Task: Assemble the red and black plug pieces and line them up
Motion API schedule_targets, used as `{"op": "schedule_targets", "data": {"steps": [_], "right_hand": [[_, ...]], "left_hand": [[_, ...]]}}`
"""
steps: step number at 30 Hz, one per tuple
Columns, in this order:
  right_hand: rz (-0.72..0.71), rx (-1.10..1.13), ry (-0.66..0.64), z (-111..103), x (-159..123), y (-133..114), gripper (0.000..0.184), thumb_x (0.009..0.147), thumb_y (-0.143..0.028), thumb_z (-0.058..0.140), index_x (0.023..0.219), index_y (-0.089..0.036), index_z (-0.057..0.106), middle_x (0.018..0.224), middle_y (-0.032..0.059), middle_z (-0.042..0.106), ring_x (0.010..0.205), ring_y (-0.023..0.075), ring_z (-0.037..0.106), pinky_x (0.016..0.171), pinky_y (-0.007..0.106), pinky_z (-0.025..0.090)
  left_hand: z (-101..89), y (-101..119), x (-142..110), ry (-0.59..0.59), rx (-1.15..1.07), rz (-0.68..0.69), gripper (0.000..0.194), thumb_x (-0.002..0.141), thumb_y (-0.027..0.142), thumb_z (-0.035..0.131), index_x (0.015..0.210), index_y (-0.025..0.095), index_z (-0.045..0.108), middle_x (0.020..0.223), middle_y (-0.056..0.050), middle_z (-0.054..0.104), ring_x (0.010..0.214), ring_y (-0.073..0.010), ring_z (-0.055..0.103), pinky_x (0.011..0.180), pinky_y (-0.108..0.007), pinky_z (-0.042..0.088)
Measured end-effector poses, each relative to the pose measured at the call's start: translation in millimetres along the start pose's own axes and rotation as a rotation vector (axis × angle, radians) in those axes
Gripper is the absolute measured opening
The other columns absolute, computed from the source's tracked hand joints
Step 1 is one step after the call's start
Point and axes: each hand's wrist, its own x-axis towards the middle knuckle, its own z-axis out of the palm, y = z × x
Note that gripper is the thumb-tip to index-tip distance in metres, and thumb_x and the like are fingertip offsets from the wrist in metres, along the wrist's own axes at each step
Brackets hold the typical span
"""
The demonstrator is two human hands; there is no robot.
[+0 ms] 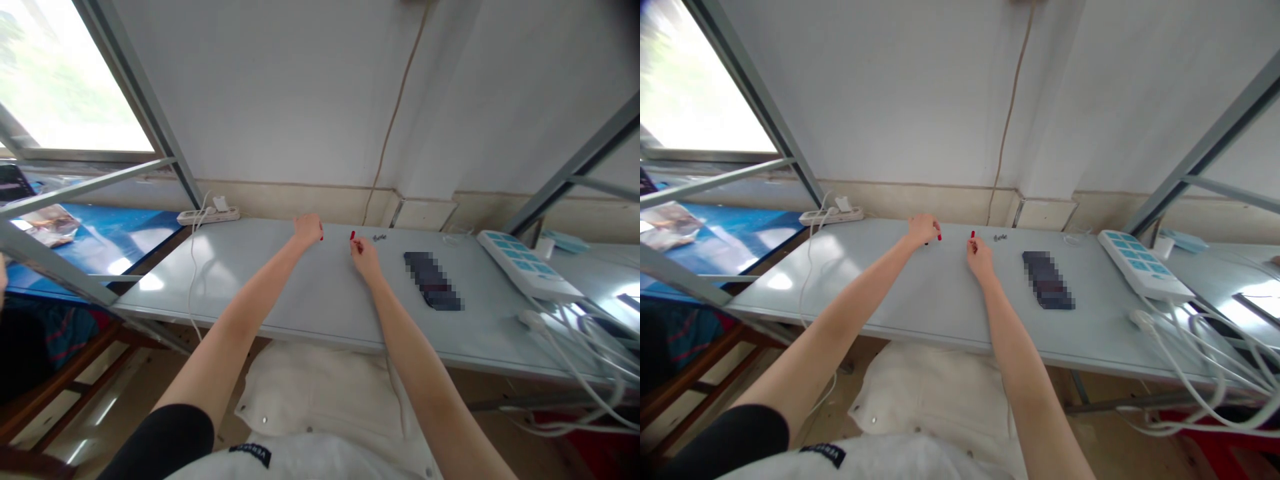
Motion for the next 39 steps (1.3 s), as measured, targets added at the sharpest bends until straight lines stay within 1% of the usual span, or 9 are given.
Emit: {"op": "schedule_targets", "data": {"steps": [3, 7, 11, 16, 24, 28, 31, 34, 39], "right_hand": [[-0.039, -0.048, -0.023, 1.9, -1.0, 2.1, 0.027, 0.077, -0.038, 0.039, 0.083, -0.018, 0.056, 0.065, 0.0044, 0.058, 0.058, 0.0157, 0.050, 0.060, 0.029, 0.040], [-0.058, -0.068, -0.026, 3.3, -1.0, 4.2, 0.026, 0.077, -0.034, 0.039, 0.085, -0.017, 0.057, 0.067, 0.0048, 0.058, 0.059, 0.0157, 0.051, 0.062, 0.029, 0.040], [-0.062, -0.092, -0.031, 2.9, -0.9, 3.9, 0.026, 0.077, -0.033, 0.039, 0.086, -0.018, 0.057, 0.067, 0.0048, 0.059, 0.059, 0.0157, 0.051, 0.062, 0.029, 0.040], [-0.069, -0.092, -0.032, 2.6, -1.0, 4.0, 0.026, 0.076, -0.034, 0.039, 0.086, -0.018, 0.057, 0.067, 0.0047, 0.059, 0.057, 0.0158, 0.051, 0.062, 0.030, 0.040], [-0.057, -0.097, -0.037, 1.6, -1.2, 3.3, 0.026, 0.076, -0.034, 0.039, 0.085, -0.019, 0.057, 0.067, 0.0046, 0.059, 0.059, 0.0161, 0.050, 0.061, 0.030, 0.039], [-0.043, -0.125, -0.030, 0.5, -1.2, 2.3, 0.025, 0.076, -0.033, 0.038, 0.085, -0.019, 0.057, 0.068, 0.0050, 0.059, 0.058, 0.0158, 0.050, 0.061, 0.029, 0.039], [-0.007, -0.177, 0.019, -1.8, -1.1, 0.6, 0.025, 0.076, -0.031, 0.038, 0.086, -0.018, 0.057, 0.069, 0.0060, 0.060, 0.060, 0.0166, 0.051, 0.061, 0.029, 0.038], [0.050, -0.252, 0.081, -4.8, -1.2, -0.5, 0.026, 0.076, -0.028, 0.036, 0.088, -0.017, 0.056, 0.073, 0.0079, 0.060, 0.064, 0.0180, 0.053, 0.062, 0.030, 0.038], [0.055, -0.392, 0.117, -7.3, -2.9, 1.4, 0.027, 0.073, -0.021, 0.038, 0.094, -0.015, 0.053, 0.084, 0.0102, 0.060, 0.080, 0.0202, 0.053, 0.069, 0.031, 0.038]], "left_hand": [[2.9, -12.0, 1.8, -0.051, 0.038, -0.042, 0.020, 0.050, 0.010, 0.070, 0.040, 0.015, 0.053, 0.063, -0.010, 0.058, 0.098, -0.0335, 0.049, 0.092, -0.052, 0.024], [8.3, -23.7, 2.3, -0.083, 0.060, -0.086, 0.020, 0.048, 0.006, 0.068, 0.040, 0.016, 0.053, 0.065, -0.010, 0.058, 0.100, -0.0335, 0.048, 0.093, -0.053, 0.022], [13.0, -29.6, 3.3, -0.028, -0.028, -0.116, 0.024, 0.044, 0.003, 0.069, 0.036, 0.016, 0.050, 0.060, -0.009, 0.057, 0.098, -0.0325, 0.049, 0.093, -0.053, 0.022], [13.4, -29.6, 2.2, 0.020, -0.211, -0.185, 0.028, 0.044, 0.011, 0.074, 0.034, 0.017, 0.048, 0.056, -0.008, 0.056, 0.100, -0.0303, 0.049, 0.095, -0.050, 0.024], [8.6, -24.8, 0.3, 0.006, -0.311, -0.236, 0.027, 0.043, 0.009, 0.074, 0.036, 0.017, 0.049, 0.057, -0.007, 0.056, 0.101, -0.0299, 0.048, 0.095, -0.048, 0.025], [5.9, -23.7, 0.3, -0.019, -0.251, -0.242, 0.024, 0.045, 0.008, 0.073, 0.041, 0.017, 0.051, 0.063, -0.008, 0.058, 0.100, -0.0289, 0.050, 0.094, -0.047, 0.025], [1.2, -14.1, -1.5, -0.008, -0.118, -0.169, 0.016, 0.050, 0.011, 0.070, 0.060, 0.018, 0.061, 0.077, -0.009, 0.062, 0.098, -0.0284, 0.051, 0.095, -0.048, 0.023], [-0.2, 5.4, -6.0, 0.001, -0.035, 0.002, 0.022, 0.064, 0.018, 0.062, 0.086, 0.019, 0.062, 0.093, -0.010, 0.061, 0.101, -0.0264, 0.050, 0.095, -0.044, 0.023], [21.9, 36.1, -19.0, -0.216, -0.089, 0.312, 0.029, 0.071, 0.019, 0.053, 0.100, 0.022, 0.058, 0.107, -0.008, 0.058, 0.107, -0.0220, 0.046, 0.095, -0.033, 0.027]]}}
